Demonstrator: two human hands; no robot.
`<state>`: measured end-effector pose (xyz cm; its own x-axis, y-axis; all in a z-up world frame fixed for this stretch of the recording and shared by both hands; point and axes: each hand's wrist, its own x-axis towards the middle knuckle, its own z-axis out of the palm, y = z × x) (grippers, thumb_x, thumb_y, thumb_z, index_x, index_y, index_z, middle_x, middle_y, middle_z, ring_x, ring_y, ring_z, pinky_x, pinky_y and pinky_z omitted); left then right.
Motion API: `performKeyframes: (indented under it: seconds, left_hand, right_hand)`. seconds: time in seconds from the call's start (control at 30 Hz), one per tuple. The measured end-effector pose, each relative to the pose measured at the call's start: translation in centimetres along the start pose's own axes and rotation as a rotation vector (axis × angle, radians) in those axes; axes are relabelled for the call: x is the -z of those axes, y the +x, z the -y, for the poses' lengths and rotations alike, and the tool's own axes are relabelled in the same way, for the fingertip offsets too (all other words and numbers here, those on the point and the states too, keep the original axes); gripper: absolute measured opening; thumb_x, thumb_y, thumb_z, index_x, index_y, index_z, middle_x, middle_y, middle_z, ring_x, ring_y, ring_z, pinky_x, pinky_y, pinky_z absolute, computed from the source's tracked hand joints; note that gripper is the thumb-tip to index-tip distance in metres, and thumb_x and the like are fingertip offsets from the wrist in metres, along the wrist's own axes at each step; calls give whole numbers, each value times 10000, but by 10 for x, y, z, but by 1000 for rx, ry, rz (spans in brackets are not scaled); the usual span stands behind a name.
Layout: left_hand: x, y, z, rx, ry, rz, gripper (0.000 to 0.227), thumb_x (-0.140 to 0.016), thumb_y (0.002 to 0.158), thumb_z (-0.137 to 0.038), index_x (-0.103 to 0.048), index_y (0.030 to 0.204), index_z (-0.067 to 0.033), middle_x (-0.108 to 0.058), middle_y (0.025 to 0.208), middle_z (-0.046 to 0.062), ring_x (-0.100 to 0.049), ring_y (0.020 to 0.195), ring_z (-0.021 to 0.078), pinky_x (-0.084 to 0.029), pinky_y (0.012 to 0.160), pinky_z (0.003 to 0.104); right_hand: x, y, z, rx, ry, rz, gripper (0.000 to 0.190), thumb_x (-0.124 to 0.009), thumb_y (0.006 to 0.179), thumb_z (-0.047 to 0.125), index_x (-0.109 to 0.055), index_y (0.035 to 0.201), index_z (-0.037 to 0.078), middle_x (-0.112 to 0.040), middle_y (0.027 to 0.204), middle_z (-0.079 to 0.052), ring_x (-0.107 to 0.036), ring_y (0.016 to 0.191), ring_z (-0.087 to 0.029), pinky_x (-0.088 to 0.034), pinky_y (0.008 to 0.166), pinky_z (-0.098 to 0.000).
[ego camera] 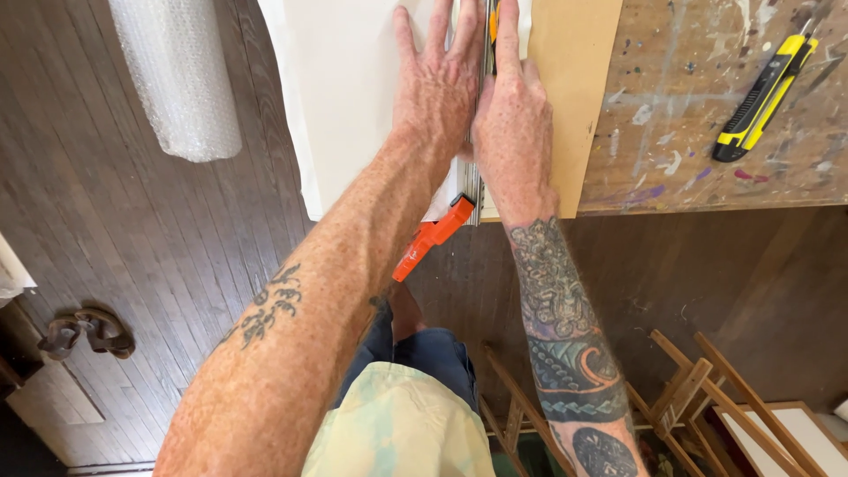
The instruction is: Trimming paper or mat board using a utility knife and a metal straight edge on a workbench to prepare for framing artwork.
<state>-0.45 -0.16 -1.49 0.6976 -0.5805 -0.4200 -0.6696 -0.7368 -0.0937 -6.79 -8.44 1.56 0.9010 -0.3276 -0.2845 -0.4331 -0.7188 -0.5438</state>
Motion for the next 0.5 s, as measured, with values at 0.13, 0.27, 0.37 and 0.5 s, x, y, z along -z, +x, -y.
performKeyframes:
  seconds: [0.13, 0.27, 0.37, 0.5]
  left_hand:
    - [1, -1, 3, -8, 18, 25, 1069, -675, 785, -516, -209, 1663, -122, -105, 1668, 97, -68, 1518, 377, -214, 1150, 747]
    - [2, 0, 1, -11, 56, 41, 1361, -825, 506, -581, -247, 1652, -129, -110, 1661, 95, -89, 1508, 374, -240, 1137, 745]
    - [0, 2, 3, -30, 92, 27, 1565, -786, 280, -878, -374, 1592, -131, -190, 1618, 63, -210, 1458, 333, -324, 1084, 700]
    - [-5, 7, 2, -53, 46, 68, 1611, -775, 270, -924, -332, 1600, -130, -245, 1611, 38, -236, 1460, 309, -271, 1093, 718]
  right_hand:
    - [3, -17, 4, 26, 47, 25, 732, -535, 1101, 75, -112, 1678, 230, -639, 1053, -211, -635, 921, -479, -493, 787, -534]
    - [1, -31, -2, 18, 23, 31, 813, -605, 1084, 20, -94, 1681, 229, -628, 1046, -179, -641, 854, -424, -504, 721, -507]
    - [-1, -45, 0, -52, 38, 62, 793, -550, 1076, -9, -105, 1675, 260, -609, 1044, -152, -621, 847, -409, -490, 704, -532]
    - [-2, -57, -3, -38, 13, 63, 795, -611, 1103, 26, -111, 1679, 251, -594, 1002, -133, -601, 801, -386, -475, 653, -511]
